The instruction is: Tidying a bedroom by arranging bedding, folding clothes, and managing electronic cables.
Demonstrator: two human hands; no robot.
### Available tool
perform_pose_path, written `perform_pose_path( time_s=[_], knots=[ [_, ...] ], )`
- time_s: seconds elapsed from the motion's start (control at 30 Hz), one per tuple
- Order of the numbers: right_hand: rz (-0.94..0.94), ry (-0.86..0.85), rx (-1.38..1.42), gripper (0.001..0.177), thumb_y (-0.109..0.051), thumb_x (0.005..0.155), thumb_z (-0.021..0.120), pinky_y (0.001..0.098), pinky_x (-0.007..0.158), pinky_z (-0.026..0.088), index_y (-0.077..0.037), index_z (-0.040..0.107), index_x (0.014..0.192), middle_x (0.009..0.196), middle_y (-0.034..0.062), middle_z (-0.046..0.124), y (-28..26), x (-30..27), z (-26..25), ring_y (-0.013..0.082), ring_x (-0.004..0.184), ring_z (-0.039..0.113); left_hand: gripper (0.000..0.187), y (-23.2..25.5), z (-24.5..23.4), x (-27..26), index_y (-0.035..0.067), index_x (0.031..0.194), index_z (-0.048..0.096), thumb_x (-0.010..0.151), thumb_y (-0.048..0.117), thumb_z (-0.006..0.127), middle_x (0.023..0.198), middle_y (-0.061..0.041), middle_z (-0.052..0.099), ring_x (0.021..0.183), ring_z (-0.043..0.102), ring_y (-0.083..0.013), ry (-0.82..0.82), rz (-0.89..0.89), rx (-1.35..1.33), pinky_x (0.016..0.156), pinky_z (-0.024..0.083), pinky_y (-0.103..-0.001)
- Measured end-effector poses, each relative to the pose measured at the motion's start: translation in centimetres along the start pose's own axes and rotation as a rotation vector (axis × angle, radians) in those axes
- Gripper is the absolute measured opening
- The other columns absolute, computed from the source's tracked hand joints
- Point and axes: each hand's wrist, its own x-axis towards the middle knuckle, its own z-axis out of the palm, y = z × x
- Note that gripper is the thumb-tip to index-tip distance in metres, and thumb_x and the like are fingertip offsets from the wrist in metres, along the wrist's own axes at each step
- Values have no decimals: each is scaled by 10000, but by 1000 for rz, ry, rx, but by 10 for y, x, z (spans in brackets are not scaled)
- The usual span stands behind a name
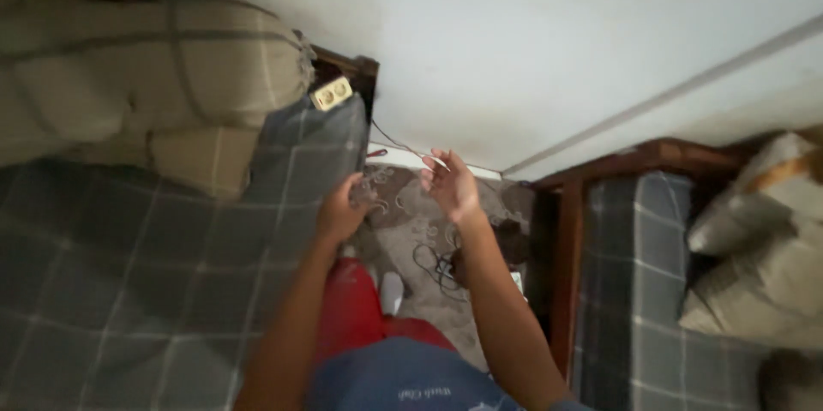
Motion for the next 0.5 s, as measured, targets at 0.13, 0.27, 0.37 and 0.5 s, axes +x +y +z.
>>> perform_pose_path(
  time_s=[0.13, 0.27, 0.37, 0.5],
  knots=[
    [101, 1, 65, 389, -459, 1059, 416, 404, 917, 465, -144, 596, 1201, 1113, 56, 648, -1, 83, 11, 213, 984, 593, 629, -25, -4, 69, 127, 1386, 603, 838, 379, 778, 1333, -178, 648, 1244, 610, -364, -80, -167, 85, 1030, 475, -449],
    [99, -39, 67, 398, -462, 1078, 458, 444, 963, 458, -133, 588, 1259, 1193, 86, 621, -2, 164, 27, 244, 1052, 582, 592, -82, 8, 139, 156, 1388, 652, 834, 326, 768, 1336, -196, 654, 1213, 623, -395, -28, -169, 263, 1016, 493, -468],
    [127, -7, -121, 484, -493, 1029, 452, 449, 1022, 458, -135, 579, 1328, 1325, 65, 644, 1, 218, 71, 239, 1157, 598, 644, -174, 29, 191, 144, 1390, 572, 870, 469, 766, 1247, -136, 706, 1099, 690, -324, 152, -421, 106, 961, 527, -450],
    [48, 56, -445, 524, -453, 997, 505, 447, 1031, 476, -104, 589, 1379, 1376, 54, 631, 21, 288, 100, 202, 1200, 589, 689, -251, 58, 231, 136, 1435, 536, 915, 522, 771, 1174, -111, 746, 1028, 706, -296, 246, -587, 97, 924, 542, -445]
  ],
)
